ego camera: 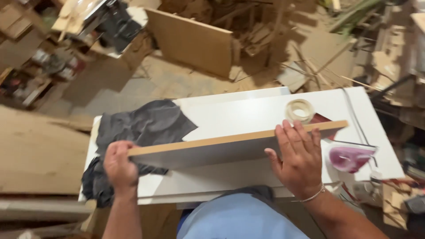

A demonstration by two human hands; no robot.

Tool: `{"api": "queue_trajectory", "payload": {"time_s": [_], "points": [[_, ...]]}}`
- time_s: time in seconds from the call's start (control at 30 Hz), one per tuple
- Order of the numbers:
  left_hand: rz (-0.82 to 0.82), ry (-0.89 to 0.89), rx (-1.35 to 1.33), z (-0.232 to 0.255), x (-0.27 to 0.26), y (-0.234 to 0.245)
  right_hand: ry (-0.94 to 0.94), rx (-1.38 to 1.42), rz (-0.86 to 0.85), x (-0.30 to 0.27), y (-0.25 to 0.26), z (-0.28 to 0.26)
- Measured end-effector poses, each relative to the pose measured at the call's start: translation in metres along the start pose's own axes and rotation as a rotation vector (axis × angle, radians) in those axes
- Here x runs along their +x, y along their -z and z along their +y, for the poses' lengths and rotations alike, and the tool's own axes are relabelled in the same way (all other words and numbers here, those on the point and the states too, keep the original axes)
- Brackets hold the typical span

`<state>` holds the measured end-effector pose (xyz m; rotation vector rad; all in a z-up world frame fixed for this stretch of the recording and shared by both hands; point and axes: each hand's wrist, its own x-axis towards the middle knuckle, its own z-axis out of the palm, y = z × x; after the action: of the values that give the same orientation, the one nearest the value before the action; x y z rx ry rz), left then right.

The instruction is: Applying a black material to a wooden board and using an iron to secure the bond

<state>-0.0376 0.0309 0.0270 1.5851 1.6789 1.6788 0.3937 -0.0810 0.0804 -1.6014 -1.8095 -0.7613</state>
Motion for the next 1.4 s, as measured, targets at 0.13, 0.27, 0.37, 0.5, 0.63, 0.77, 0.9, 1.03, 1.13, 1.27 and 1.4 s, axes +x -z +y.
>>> {"api": "queue_trajectory", "payload": {"time_s": [0.13,0.27,0.37,0.5,0.63,0.77,0.9,1.03,1.13,1.27,1.4], "points": [[-0.094,0.229,-0.254,0.011,-0.003,0.001,0.099,0.122,-0.064,0.021,0.006,-0.042],[-0.281,0.145,-0.449,0.003,-0.003,0.008,0.083,0.237,-0.055,0.03,-0.001,-0.051],[-0.381,0.007,-0.379,0.018,0.007,0.016,0.101,0.301,-0.091,0.046,-0.002,-0.058],[-0.452,0.096,-0.417,0.005,0.011,0.018,0.119,0.343,-0.171,0.063,0.0,-0.079],[-0.543,0.057,-0.572,0.0,0.016,0.019,0.104,0.404,-0.297,0.078,-0.004,-0.107],[-0.625,0.063,-0.672,-0.006,0.017,0.019,0.117,0.378,-0.383,0.094,-0.007,-0.141],[-0.652,0.079,-0.703,-0.007,0.019,0.022,0.132,0.401,-0.421,0.105,-0.016,-0.176],[-0.655,-0.01,-0.609,-0.007,0.021,0.025,0.229,0.458,-0.441,0.112,-0.025,-0.207],[-0.663,-0.027,-0.591,-0.006,0.026,0.027,0.292,0.489,-0.456,0.123,-0.026,-0.237],[-0.655,-0.041,-0.528,-0.014,0.024,0.022,0.367,0.462,-0.484,0.124,-0.033,-0.268],[-0.711,-0.066,-0.517,-0.019,0.026,0.023,0.359,0.369,-0.562,0.114,-0.04,-0.277]]}}
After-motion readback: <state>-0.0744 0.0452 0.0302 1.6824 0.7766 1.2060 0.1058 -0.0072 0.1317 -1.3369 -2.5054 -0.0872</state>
